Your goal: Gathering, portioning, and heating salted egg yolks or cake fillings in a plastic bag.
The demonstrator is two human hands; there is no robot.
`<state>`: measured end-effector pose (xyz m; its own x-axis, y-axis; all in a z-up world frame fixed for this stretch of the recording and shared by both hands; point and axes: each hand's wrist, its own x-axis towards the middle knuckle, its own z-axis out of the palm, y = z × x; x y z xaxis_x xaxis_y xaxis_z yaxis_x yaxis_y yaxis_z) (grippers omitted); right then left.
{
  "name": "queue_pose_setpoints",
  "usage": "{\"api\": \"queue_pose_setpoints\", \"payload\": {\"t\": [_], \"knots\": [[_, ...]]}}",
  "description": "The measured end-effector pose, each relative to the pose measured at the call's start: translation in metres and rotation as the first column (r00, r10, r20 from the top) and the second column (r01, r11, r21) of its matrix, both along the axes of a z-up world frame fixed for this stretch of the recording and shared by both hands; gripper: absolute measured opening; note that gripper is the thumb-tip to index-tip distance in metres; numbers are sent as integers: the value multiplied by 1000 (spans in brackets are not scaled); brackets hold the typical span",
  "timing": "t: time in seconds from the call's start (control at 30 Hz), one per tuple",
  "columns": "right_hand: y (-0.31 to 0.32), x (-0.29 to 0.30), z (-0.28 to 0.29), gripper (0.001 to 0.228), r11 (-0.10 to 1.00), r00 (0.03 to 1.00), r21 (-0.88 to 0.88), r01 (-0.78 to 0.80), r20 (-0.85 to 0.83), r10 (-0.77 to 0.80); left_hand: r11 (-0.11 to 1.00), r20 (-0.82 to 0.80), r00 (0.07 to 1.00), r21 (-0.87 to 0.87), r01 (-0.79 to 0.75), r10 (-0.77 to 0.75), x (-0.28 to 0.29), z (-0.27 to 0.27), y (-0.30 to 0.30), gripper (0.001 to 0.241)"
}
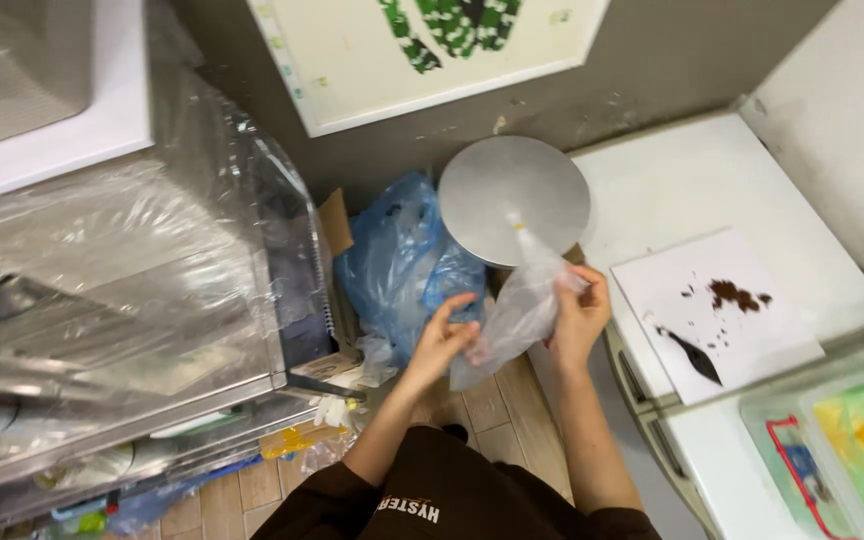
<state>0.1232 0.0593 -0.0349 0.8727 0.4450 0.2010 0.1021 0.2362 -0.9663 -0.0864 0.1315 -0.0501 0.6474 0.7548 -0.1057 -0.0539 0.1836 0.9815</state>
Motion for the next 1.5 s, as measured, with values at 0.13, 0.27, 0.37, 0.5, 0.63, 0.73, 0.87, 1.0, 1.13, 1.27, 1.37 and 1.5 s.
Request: {"api": "queue_pose_setpoints", "payload": {"t": [0.13, 0.27, 0.37, 0.5, 0.63, 0.73, 0.87, 1.0, 1.13, 1.27, 1.37, 1.5], "knots": [[-37, 28, 7, 14, 972, 929, 106, 211, 287, -232, 891, 365, 843, -71, 449, -396, 11, 18, 8, 75], [-89, 46, 5, 24, 861, 893, 238, 450, -152, -425, 777, 574, 644, -20, 629, -506, 39, 64, -7, 92], [-128, 43, 8, 23, 739, 784, 279, 614, -109, -611, 756, 609, 578, 56, 652, -544, 66, 79, -22, 93], [-182, 27, 9, 21, 611, 662, 289, 737, -127, -738, 730, 481, 566, 284, 622, -669, 98, 96, -50, 95], [-244, -5, -15, 23, 512, 562, 277, 813, -145, -814, 566, 463, 538, -91, 819, -704, 132, 60, -74, 78], [-288, -38, -24, 17, 384, 450, 306, 871, -186, -874, 668, 445, 551, 161, 726, -706, 149, 67, -100, 69], [-328, -99, -20, 18, 252, 332, 290, 923, -273, -903, 522, 517, 426, 48, 851, -742, 154, 109, -148, 66], [-387, -166, -71, 23, 48, 134, 361, 931, -216, -967, 110, 382, 39, 164, 980, -923, 144, 122, -211, 72], [-419, -244, -36, 12, -127, 0, 383, 915, -315, -949, -160, 314, -152, 0, 987, -937, 124, 103, -277, 56], [-457, -350, -41, 32, -101, 48, 315, 944, -433, -900, 106, 365, 20, 215, 971, -931, 113, 89, -338, 39], [-468, -422, -30, 32, -81, 57, 284, 955, -448, -892, 320, 405, 116, 482, 816, -907, 72, 110, -382, 39], [-479, -507, -60, 20, -368, -264, 267, 891, -355, -897, 80, 298, -100, 537, 840, -949, -20, 46, -422, 19]]}}
